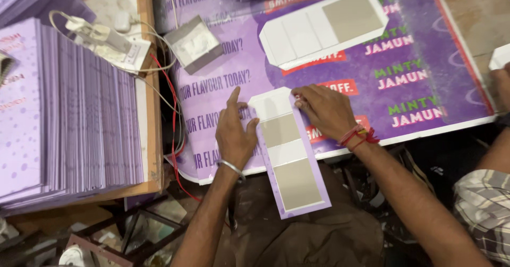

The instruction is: The person folds and assembles small purple and white cardboard boxes by hand. They repeatedly fold flaps, press edges, and stack completed boxes on the table.

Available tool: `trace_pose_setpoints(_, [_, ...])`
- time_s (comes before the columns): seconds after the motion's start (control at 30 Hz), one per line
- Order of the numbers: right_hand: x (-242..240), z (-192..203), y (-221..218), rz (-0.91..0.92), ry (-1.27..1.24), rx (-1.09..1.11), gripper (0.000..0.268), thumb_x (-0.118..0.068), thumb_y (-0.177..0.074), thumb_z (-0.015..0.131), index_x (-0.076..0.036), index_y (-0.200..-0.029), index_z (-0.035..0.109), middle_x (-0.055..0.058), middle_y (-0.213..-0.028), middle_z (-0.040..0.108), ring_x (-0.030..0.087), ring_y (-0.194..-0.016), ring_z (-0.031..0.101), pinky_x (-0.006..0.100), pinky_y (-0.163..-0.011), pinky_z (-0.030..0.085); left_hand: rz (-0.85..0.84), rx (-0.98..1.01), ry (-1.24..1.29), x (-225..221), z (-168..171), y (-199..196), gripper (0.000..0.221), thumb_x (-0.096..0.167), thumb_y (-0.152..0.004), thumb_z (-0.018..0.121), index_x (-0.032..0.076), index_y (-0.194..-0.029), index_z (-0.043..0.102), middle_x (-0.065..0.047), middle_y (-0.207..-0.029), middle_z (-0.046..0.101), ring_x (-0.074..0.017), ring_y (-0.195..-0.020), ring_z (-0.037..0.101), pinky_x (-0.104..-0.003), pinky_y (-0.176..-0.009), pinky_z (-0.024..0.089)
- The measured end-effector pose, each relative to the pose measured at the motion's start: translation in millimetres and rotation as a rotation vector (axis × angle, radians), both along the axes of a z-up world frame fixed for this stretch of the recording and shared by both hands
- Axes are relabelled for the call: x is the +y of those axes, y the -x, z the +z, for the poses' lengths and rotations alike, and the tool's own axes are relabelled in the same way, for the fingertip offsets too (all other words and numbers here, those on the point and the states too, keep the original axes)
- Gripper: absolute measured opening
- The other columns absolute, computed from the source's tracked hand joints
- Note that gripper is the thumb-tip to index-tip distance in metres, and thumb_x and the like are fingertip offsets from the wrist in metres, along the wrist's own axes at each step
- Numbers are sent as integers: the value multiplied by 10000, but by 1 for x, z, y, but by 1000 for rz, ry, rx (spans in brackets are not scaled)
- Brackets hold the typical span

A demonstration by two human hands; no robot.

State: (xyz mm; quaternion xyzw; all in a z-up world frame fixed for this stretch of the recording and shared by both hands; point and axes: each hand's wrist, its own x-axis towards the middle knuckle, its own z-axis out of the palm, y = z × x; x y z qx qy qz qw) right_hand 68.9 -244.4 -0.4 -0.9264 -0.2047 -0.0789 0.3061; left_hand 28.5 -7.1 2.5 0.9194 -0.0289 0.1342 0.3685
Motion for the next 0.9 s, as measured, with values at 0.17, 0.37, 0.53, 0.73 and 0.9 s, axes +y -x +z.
trace_pose_setpoints(0.17, [8,5,-5,-11,33,18,275,-275,-904,759,-123,-1127,707,5,-878,712,175,-752,685,330,-593,516,3,71,25,2,-1,-5,945,41,-745,833,83,-1562,360,-88,-1084,712,-285,-933,631,-407,-836,510])
trace_pose_setpoints(0.37, [10,10,-14,6,93,86,334,-277,-878,806,-124,-1161,715,-2,-887,716,170,-760,678,322,-600,508,-37,88,-79,1,5,-9,896,56,-788,807,93,-1575,380,-78,-1044,680,-279,-927,607,-397,-830,489])
trace_pose_setpoints(0.53, [15,18,-18,4,84,132,337,-264,-874,813,-115,-1157,705,-5,-917,710,179,-830,679,325,-621,497,-116,108,-201,0,3,-18,831,40,-813,755,117,-1580,441,-81,-1001,628,-274,-916,591,-407,-805,475])
trace_pose_setpoints(0.73, [15,-9,9,-68,114,-6,335,-223,-969,769,-95,-1268,685,37,-976,666,268,-901,622,410,-765,489,123,-123,-13,-23,11,10,840,202,-949,787,-50,-1563,273,-208,-1259,563,-341,-1077,564,-477,-936,443])
trace_pose_setpoints(0.9, [22,6,-2,-12,114,-40,398,-222,-997,729,-85,-1364,655,85,-1093,661,293,-951,632,429,-791,483,198,80,-86,-35,16,1,722,247,-787,854,-50,-1297,439,-246,-1256,595,-353,-908,595,-488,-789,463])
